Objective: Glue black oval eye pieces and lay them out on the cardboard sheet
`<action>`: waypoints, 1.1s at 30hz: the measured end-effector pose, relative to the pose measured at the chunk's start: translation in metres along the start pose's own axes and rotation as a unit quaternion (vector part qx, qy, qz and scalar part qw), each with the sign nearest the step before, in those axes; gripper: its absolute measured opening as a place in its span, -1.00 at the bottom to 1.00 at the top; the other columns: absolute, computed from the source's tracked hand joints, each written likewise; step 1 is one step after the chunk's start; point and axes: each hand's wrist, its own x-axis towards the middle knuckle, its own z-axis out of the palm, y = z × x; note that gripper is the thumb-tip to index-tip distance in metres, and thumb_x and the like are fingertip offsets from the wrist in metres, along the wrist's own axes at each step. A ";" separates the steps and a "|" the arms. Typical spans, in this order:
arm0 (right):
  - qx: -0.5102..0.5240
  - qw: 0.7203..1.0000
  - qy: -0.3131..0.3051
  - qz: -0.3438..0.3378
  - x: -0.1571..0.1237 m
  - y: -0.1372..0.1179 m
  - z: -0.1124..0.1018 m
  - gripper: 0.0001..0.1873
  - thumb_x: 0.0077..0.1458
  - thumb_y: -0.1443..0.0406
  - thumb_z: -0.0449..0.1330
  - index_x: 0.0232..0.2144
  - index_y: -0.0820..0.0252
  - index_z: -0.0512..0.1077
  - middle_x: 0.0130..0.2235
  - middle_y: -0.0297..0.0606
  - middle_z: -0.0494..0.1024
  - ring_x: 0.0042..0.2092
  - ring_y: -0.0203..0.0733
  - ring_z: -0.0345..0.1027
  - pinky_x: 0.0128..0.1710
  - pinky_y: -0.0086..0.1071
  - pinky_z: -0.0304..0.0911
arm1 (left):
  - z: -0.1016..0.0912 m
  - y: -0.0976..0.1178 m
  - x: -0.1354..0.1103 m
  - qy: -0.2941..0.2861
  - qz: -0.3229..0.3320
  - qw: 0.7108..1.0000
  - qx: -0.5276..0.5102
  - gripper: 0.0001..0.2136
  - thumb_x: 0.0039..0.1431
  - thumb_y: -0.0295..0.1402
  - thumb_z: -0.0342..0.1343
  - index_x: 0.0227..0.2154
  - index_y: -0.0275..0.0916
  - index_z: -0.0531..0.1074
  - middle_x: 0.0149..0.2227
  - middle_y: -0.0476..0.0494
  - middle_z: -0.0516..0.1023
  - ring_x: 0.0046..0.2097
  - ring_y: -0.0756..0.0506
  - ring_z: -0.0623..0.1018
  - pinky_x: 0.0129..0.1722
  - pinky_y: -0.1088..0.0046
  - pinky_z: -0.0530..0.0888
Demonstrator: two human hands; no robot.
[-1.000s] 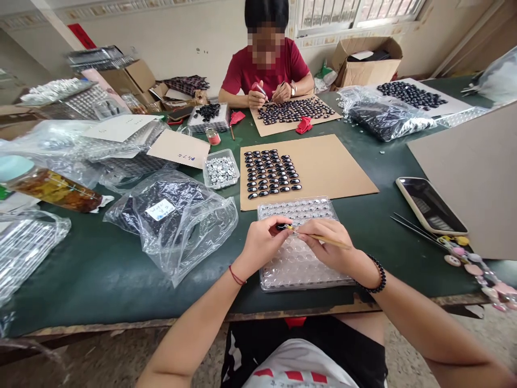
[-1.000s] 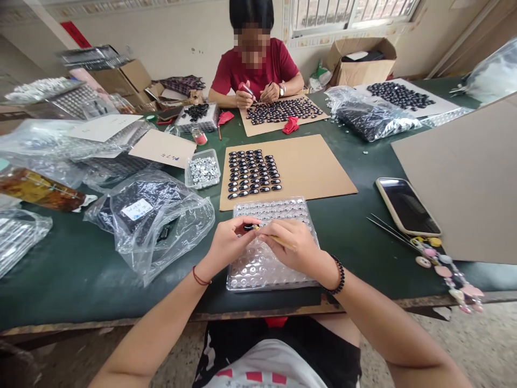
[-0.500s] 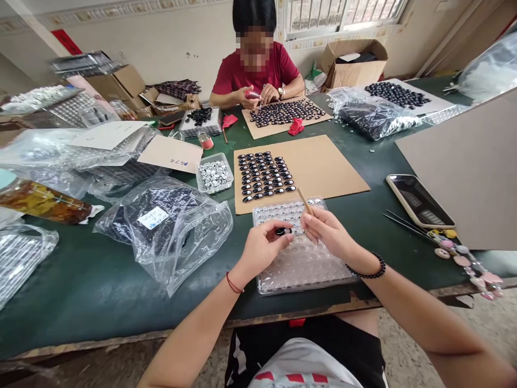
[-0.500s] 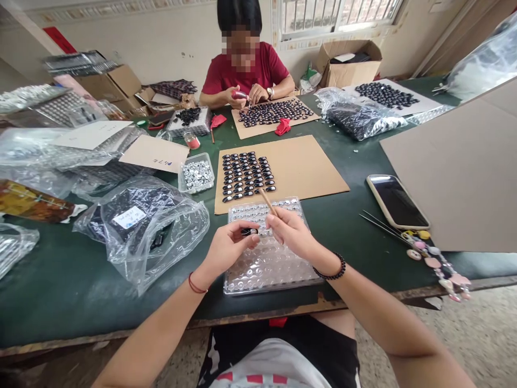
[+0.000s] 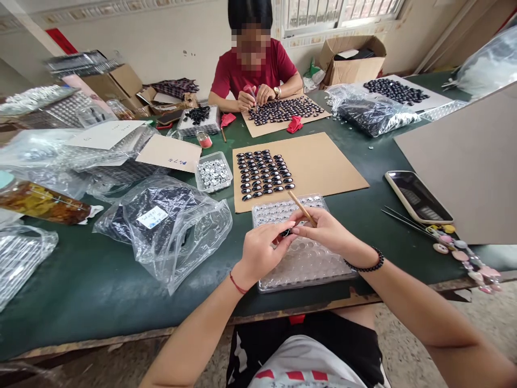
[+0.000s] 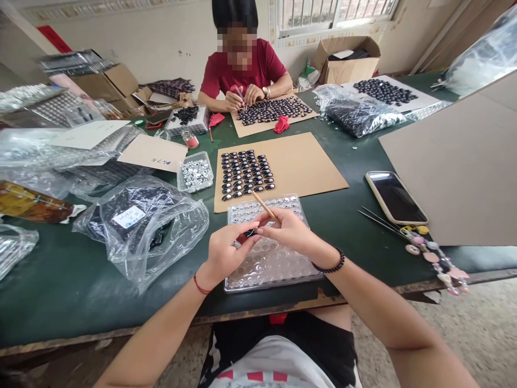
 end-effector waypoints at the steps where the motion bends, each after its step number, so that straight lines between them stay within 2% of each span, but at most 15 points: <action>1: -0.007 1.000 0.011 0.003 0.000 0.000 0.000 -0.74 -0.07 0.19 0.24 -0.34 0.23 0.41 -0.35 -0.27 0.47 -0.30 -0.26 0.37 -0.28 -0.37 0.29 | 0.000 -0.001 0.000 0.012 0.010 1.000 0.015 -0.80 0.11 -0.29 0.06 -0.22 -0.18 0.46 -0.42 -0.06 0.56 -0.51 0.03 0.46 -0.37 0.50 0.42; 3: -0.021 0.999 0.036 0.009 0.001 0.000 0.000 -0.74 -0.08 0.18 0.24 -0.36 0.23 0.42 -0.38 -0.28 0.47 -0.33 -0.28 0.36 -0.35 -0.40 0.27 | -0.002 -0.003 0.001 0.033 0.018 0.999 0.039 -0.81 0.12 -0.29 0.05 -0.25 -0.21 0.47 -0.51 -0.04 0.52 -0.52 0.03 0.45 -0.41 0.51 0.41; 6: -0.030 0.998 0.059 0.006 0.002 0.000 0.001 -0.74 -0.08 0.17 0.24 -0.36 0.23 0.42 -0.40 -0.28 0.46 -0.39 -0.31 0.32 -0.45 -0.44 0.23 | -0.004 -0.005 0.001 0.050 0.030 0.996 0.063 -0.83 0.12 -0.31 0.04 -0.30 -0.22 0.48 -0.55 -0.04 0.50 -0.53 0.02 0.44 -0.43 0.51 0.39; 10: -0.036 0.997 0.068 -0.001 0.002 0.001 0.001 -0.75 -0.09 0.17 0.24 -0.38 0.22 0.42 -0.39 -0.28 0.46 -0.40 -0.32 0.30 -0.43 -0.45 0.21 | -0.005 -0.006 0.001 0.058 0.062 0.993 0.083 -0.86 0.11 -0.35 0.06 -0.30 -0.21 0.48 -0.56 -0.03 0.50 -0.53 0.02 0.44 -0.45 0.51 0.38; 19: -0.070 0.995 0.071 0.013 0.000 -0.004 0.002 -0.77 -0.08 0.19 0.23 -0.38 0.22 0.41 -0.44 -0.33 0.42 -0.48 -0.39 0.18 -0.49 -0.47 0.11 | -0.004 -0.005 0.002 0.063 0.023 0.997 0.044 -0.88 0.09 -0.38 0.09 -0.30 -0.23 0.46 -0.42 -0.04 0.56 -0.51 0.05 0.46 -0.42 0.54 0.40; 27: -0.063 0.995 0.073 0.006 -0.001 -0.006 0.002 -0.77 -0.09 0.19 0.24 -0.38 0.23 0.41 -0.41 -0.30 0.43 -0.46 -0.37 0.19 -0.50 -0.48 0.13 | -0.004 -0.004 0.002 0.082 0.071 0.993 0.049 -0.92 0.06 -0.46 0.13 -0.35 -0.24 0.44 -0.45 -0.02 0.55 -0.48 0.05 0.46 -0.43 0.55 0.38; 30: -0.072 0.995 0.072 0.018 -0.001 -0.008 0.003 -0.75 -0.09 0.18 0.23 -0.38 0.24 0.40 -0.49 -0.36 0.37 -0.56 -0.43 0.06 -0.58 -0.50 0.04 | -0.003 -0.006 0.003 0.096 0.088 0.990 0.045 -0.95 0.05 -0.46 0.14 -0.38 -0.23 0.43 -0.44 0.00 0.55 -0.46 0.05 0.48 -0.43 0.56 0.38; 33: -0.098 0.992 0.079 0.004 -0.001 -0.008 0.006 -0.78 -0.06 0.20 0.21 -0.38 0.26 0.40 -0.62 -0.45 0.23 -0.62 -0.47 -0.09 -0.64 -0.51 -0.08 | -0.002 -0.008 0.003 0.099 0.085 0.991 0.043 -0.96 0.05 -0.45 0.15 -0.40 -0.24 0.43 -0.46 0.01 0.54 -0.45 0.04 0.48 -0.43 0.56 0.37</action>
